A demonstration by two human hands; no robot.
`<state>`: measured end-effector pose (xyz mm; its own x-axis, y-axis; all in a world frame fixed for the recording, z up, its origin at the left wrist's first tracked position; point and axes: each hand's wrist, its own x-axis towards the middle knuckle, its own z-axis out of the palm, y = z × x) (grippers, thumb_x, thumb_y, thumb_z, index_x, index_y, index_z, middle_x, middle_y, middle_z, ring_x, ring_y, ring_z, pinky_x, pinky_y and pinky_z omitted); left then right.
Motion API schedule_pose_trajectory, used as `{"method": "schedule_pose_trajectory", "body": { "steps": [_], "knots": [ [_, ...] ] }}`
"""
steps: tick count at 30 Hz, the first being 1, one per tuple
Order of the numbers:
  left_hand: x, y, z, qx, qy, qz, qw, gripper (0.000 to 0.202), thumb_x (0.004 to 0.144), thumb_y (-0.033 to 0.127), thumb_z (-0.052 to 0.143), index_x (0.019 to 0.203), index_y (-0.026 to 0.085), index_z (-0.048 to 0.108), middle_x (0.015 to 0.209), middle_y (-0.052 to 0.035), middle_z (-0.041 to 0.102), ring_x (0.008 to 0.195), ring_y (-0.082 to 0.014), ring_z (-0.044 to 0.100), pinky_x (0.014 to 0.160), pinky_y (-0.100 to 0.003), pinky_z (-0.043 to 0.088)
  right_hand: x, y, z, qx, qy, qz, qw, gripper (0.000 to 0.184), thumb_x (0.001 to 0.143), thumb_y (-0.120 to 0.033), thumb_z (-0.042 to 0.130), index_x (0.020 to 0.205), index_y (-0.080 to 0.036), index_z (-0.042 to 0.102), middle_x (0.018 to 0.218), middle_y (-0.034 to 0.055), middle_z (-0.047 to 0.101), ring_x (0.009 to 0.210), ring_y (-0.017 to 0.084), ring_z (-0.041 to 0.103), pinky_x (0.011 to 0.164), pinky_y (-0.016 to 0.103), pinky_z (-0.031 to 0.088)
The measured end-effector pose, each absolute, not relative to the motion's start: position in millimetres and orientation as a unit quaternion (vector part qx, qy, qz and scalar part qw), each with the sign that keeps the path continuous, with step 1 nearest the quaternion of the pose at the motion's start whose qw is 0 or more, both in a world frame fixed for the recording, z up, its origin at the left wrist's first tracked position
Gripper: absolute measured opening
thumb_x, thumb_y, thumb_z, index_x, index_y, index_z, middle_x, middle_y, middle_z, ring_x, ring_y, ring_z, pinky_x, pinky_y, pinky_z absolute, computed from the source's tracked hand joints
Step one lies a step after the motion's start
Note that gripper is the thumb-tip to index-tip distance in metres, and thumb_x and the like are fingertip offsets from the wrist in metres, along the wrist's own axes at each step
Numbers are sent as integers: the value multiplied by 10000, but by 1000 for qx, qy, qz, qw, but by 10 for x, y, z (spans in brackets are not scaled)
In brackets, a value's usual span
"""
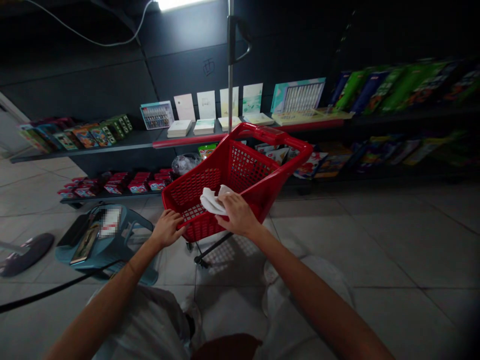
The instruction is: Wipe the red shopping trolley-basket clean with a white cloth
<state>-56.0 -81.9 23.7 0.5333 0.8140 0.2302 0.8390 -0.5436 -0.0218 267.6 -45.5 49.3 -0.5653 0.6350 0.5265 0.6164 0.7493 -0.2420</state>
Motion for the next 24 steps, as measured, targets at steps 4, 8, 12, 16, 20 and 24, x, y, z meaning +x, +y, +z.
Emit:
{"method": "schedule_pose_trajectory", "body": {
  "steps": [4,8,12,16,20,24],
  "knots": [
    [-499,-846,248,-869,-480,-94,81,359,1021,427,479,837,196,684,869,-85,691,873,-245,598,923,-449,423,2464,-531,438,-304,-915,5,265,594,999,-444,593,1522,-179,501,1372,146,611,1293,322,490,1213,504,298],
    [-467,-859,211,-885,-447,-104,76,336,1056,400,451,953,197,699,900,-84,719,877,-234,631,926,-430,437,2359,-546,419,-334,-911,-10,244,455,1003,-367,595,1401,-149,615,1303,153,642,1241,319,517,1175,487,341],
    [-427,-864,152,-900,-415,-118,66,350,1088,395,406,970,196,668,866,-78,723,805,-205,640,800,-360,444,2381,-460,478,-322,-921,-8,217,397,996,-293,596,1345,-111,647,1233,145,675,1241,302,540,1147,450,383],
    [-374,-858,120,-899,-419,-108,73,391,1097,426,384,874,204,617,788,-63,690,728,-192,619,729,-342,418,2554,-254,661,-283,-949,26,136,343,1017,-205,515,1312,-116,667,1262,151,690,1231,256,599,1091,387,440],
    [-332,-831,122,-901,-417,-101,70,401,1097,453,391,862,208,604,809,-60,699,751,-192,632,742,-343,417,2825,-26,893,-383,-921,45,49,354,1023,-223,476,1299,-161,690,1272,143,725,1134,255,692,1019,361,482],
    [-277,-787,131,-898,-424,-101,56,410,1083,488,425,857,207,619,815,-67,705,759,-202,642,756,-357,423,2900,76,1034,-536,-842,53,-23,420,1048,-343,418,1219,-135,741,1230,203,751,1098,305,732,962,384,508]
  ]
}}
